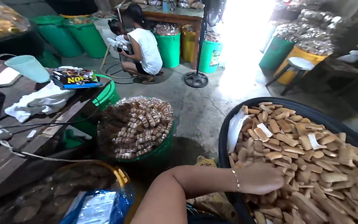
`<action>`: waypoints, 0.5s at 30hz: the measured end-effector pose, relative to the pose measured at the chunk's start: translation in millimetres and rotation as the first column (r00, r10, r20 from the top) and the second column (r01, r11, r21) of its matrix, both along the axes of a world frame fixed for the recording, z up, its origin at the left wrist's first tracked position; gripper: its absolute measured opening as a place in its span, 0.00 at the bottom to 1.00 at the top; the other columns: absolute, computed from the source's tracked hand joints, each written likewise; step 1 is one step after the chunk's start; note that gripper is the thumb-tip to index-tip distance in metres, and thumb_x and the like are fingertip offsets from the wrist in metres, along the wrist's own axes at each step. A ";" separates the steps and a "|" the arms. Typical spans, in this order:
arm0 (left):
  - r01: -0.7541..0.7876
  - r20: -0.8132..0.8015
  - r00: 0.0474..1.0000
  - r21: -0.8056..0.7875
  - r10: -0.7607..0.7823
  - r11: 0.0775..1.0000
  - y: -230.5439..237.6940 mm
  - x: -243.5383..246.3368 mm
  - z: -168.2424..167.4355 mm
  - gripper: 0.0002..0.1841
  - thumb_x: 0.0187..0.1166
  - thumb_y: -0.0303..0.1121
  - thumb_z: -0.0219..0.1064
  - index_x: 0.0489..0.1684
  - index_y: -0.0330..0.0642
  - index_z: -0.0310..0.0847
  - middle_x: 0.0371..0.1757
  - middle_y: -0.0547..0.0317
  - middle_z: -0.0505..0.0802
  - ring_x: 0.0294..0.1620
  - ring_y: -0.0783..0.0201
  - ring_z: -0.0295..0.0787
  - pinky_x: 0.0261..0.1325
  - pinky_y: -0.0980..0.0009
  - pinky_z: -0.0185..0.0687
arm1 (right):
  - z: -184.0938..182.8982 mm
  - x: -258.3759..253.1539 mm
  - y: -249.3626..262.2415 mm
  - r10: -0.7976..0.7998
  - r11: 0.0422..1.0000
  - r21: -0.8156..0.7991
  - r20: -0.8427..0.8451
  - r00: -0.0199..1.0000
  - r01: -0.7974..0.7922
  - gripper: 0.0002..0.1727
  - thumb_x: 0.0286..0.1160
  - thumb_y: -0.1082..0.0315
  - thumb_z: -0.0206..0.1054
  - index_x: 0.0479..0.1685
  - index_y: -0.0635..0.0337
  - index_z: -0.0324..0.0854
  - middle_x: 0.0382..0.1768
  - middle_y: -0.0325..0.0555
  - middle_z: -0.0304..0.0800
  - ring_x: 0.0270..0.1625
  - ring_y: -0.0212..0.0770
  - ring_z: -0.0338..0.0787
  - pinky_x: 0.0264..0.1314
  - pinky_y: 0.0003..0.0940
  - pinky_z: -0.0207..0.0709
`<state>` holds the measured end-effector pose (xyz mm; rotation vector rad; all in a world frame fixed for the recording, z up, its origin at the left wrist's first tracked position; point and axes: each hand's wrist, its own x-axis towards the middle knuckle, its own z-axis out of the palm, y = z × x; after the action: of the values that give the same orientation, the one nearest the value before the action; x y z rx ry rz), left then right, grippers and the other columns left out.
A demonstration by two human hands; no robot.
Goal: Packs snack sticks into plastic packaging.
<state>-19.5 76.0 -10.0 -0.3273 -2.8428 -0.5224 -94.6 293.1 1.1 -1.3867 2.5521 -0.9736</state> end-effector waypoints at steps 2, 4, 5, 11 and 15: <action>0.013 0.076 0.997 0.065 -0.017 0.998 10.6 -9.5 10.7 0.09 0.77 0.22 0.66 0.49 0.30 0.88 0.56 0.40 0.90 0.59 0.42 0.89 0.57 0.46 0.85 | 6.3 -3.0 3.6 0.050 0.968 -0.251 0.235 0.971 0.011 0.25 0.74 0.76 0.68 0.69 0.82 0.70 0.63 0.58 0.83 0.62 0.31 0.87 0.65 0.28 0.84; 0.025 0.081 0.996 0.183 -0.040 0.983 22.8 -11.0 23.8 0.15 0.74 0.25 0.71 0.57 0.29 0.85 0.62 0.39 0.89 0.63 0.43 0.88 0.60 0.48 0.84 | 3.1 -6.3 4.0 0.092 0.949 -0.314 0.239 0.967 -0.013 0.23 0.73 0.77 0.69 0.65 0.83 0.72 0.59 0.57 0.85 0.57 0.29 0.89 0.61 0.28 0.87; 0.031 0.057 0.997 0.252 -0.047 0.967 27.3 -11.7 26.8 0.19 0.72 0.23 0.72 0.62 0.28 0.83 0.66 0.37 0.87 0.64 0.42 0.87 0.61 0.49 0.84 | 0.9 -8.6 4.4 0.078 0.956 -0.292 0.133 0.988 -0.036 0.23 0.73 0.75 0.70 0.63 0.84 0.74 0.58 0.65 0.85 0.57 0.36 0.89 0.59 0.31 0.86; 0.037 -0.129 0.992 0.279 -0.001 0.960 46.5 -8.6 11.4 0.22 0.76 0.18 0.66 0.72 0.28 0.77 0.74 0.36 0.81 0.64 0.43 0.88 0.60 0.56 0.88 | 5.6 -5.9 -5.1 0.003 0.999 0.040 -0.371 0.929 0.013 0.19 0.69 0.76 0.70 0.56 0.82 0.82 0.56 0.81 0.83 0.60 0.75 0.87 0.63 0.59 0.82; 0.006 -0.237 0.970 0.266 0.059 0.964 48.3 -10.3 9.1 0.22 0.77 0.16 0.63 0.72 0.27 0.77 0.73 0.34 0.82 0.63 0.42 0.89 0.60 0.55 0.88 | 6.3 -5.9 -11.7 0.012 1.000 -0.010 -0.214 0.977 -0.015 0.22 0.62 0.79 0.71 0.55 0.88 0.79 0.68 0.90 0.70 0.65 0.74 0.82 0.64 0.53 0.82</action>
<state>-29.8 124.2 -0.9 -0.2804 -2.4989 -0.7894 -100.5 281.4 7.4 -1.5907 2.6856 -0.8823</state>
